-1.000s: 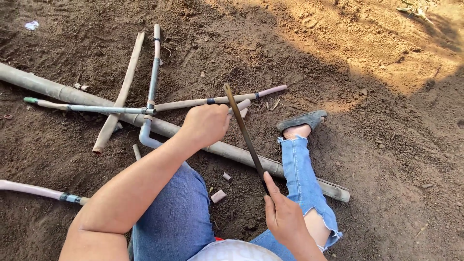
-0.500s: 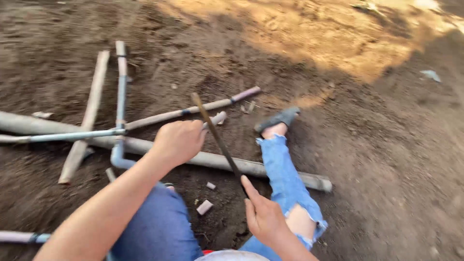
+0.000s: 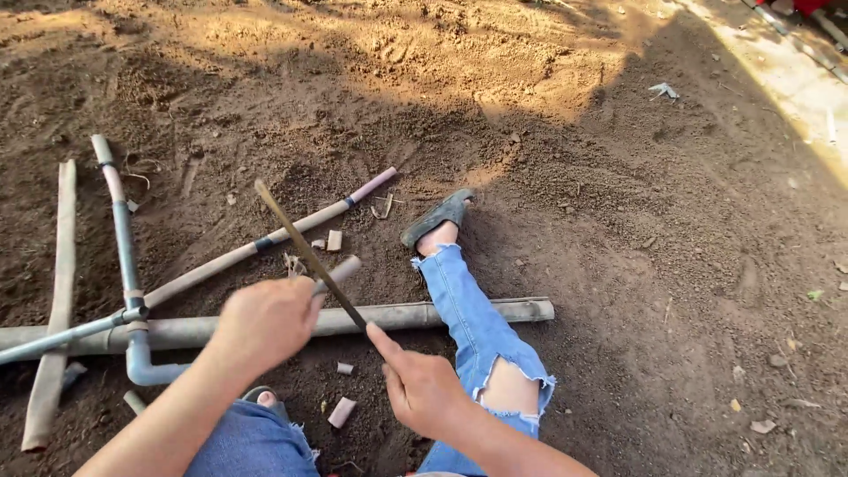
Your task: A person is sawing a PVC pipe using a handheld hacksaw blade while sitting on the ground.
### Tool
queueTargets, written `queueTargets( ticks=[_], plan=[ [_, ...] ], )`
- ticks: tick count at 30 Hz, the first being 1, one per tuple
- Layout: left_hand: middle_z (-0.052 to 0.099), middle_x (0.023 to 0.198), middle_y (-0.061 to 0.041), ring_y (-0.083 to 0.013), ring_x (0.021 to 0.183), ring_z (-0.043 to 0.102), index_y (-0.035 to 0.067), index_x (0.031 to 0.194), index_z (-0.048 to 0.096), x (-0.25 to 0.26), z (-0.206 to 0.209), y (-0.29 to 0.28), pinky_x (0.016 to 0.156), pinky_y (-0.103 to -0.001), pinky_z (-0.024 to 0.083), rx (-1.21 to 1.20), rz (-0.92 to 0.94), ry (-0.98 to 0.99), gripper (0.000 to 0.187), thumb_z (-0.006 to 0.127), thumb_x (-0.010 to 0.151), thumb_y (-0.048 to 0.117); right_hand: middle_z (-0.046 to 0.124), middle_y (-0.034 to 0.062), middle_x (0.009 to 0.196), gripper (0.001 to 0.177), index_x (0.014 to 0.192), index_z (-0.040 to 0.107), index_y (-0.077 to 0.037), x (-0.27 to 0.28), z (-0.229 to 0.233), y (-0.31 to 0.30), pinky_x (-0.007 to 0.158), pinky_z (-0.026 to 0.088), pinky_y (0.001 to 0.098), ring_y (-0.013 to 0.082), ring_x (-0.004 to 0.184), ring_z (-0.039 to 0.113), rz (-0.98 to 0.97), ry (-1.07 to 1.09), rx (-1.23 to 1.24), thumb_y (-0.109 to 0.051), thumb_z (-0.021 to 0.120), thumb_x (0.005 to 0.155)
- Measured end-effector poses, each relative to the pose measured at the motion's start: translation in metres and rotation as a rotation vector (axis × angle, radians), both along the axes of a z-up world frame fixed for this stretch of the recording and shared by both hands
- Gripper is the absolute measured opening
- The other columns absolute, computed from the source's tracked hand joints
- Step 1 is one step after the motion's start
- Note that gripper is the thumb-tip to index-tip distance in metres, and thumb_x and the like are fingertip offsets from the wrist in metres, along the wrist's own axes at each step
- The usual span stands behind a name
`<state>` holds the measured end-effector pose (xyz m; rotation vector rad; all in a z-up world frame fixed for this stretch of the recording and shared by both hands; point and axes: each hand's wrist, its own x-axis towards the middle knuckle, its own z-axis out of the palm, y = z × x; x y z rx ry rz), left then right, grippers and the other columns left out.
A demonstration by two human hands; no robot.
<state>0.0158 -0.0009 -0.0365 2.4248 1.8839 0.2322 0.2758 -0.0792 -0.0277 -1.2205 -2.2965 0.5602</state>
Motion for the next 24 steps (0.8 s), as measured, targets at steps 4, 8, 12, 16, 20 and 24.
queueTargets(
  ticks=[4, 8, 12, 16, 20, 24],
  plan=[
    [0.076, 0.078, -0.006, -0.0311, 0.065, 0.074, 0.013, 0.085, 0.066, -0.015, -0.006, 0.007, 0.057, -0.043, 0.059, 0.146, 0.03, -0.081, 0.026, 0.058, 0.1, 0.033, 0.072, 0.0118, 0.075, 0.064, 0.158, 0.049, -0.009, -0.003, 0.005, 0.006, 0.046, 0.045, 0.0445, 0.031, 0.052, 0.062, 0.003, -0.008, 0.006, -0.005, 0.061, 0.095],
    [0.072, 0.066, -0.008, -0.0324, 0.055, 0.069, 0.014, 0.078, 0.063, -0.03, -0.017, 0.011, 0.05, -0.044, 0.054, 0.318, 0.182, -0.06, 0.031, 0.062, 0.101, 0.034, 0.071, 0.0117, 0.073, 0.065, 0.159, 0.047, -0.006, 0.001, -0.003, -0.003, 0.044, 0.046, 0.0418, 0.0285, 0.049, 0.062, 0.065, 0.012, -0.021, -0.003, 0.061, 0.095],
    [0.07, 0.062, -0.007, -0.0316, 0.051, 0.068, 0.013, 0.081, 0.061, -0.025, -0.008, 0.007, 0.047, -0.043, 0.053, 0.294, 0.153, -0.097, 0.03, 0.061, 0.102, 0.035, 0.071, 0.0089, 0.066, 0.066, 0.157, 0.051, -0.008, 0.001, -0.001, -0.005, 0.041, 0.044, 0.0383, 0.0237, 0.045, 0.06, -0.023, 0.08, -0.049, -0.002, 0.063, 0.093],
    [0.072, 0.065, -0.004, -0.0263, 0.055, 0.072, 0.015, 0.085, 0.06, -0.024, -0.002, 0.01, 0.05, -0.039, 0.057, 0.125, 0.144, -0.014, 0.029, 0.057, 0.103, 0.036, 0.07, 0.0088, 0.065, 0.067, 0.159, 0.049, -0.008, 0.003, -0.004, -0.005, 0.041, 0.044, 0.0377, 0.023, 0.044, 0.058, -0.019, 0.047, -0.091, -0.004, 0.062, 0.094],
    [0.077, 0.076, -0.006, -0.0305, 0.066, 0.076, 0.014, 0.086, 0.066, -0.029, 0.001, 0.007, 0.059, -0.042, 0.06, -0.004, 0.259, 0.003, 0.037, 0.054, 0.105, 0.044, 0.071, 0.0095, 0.069, 0.064, 0.158, 0.05, -0.009, 0.008, -0.007, -0.008, 0.042, 0.045, 0.0397, 0.0252, 0.046, 0.06, 0.039, 0.013, -0.062, -0.003, 0.062, 0.095],
    [0.076, 0.072, -0.006, -0.0315, 0.063, 0.075, 0.015, 0.087, 0.068, -0.033, -0.008, 0.003, 0.057, -0.044, 0.06, 0.124, 0.248, -0.005, 0.029, 0.059, 0.1, 0.039, 0.072, 0.0101, 0.072, 0.062, 0.157, 0.05, -0.004, 0.011, -0.011, -0.008, 0.044, 0.048, 0.0375, 0.0239, 0.05, 0.063, 0.07, 0.013, -0.048, -0.003, 0.06, 0.095]
  ],
)
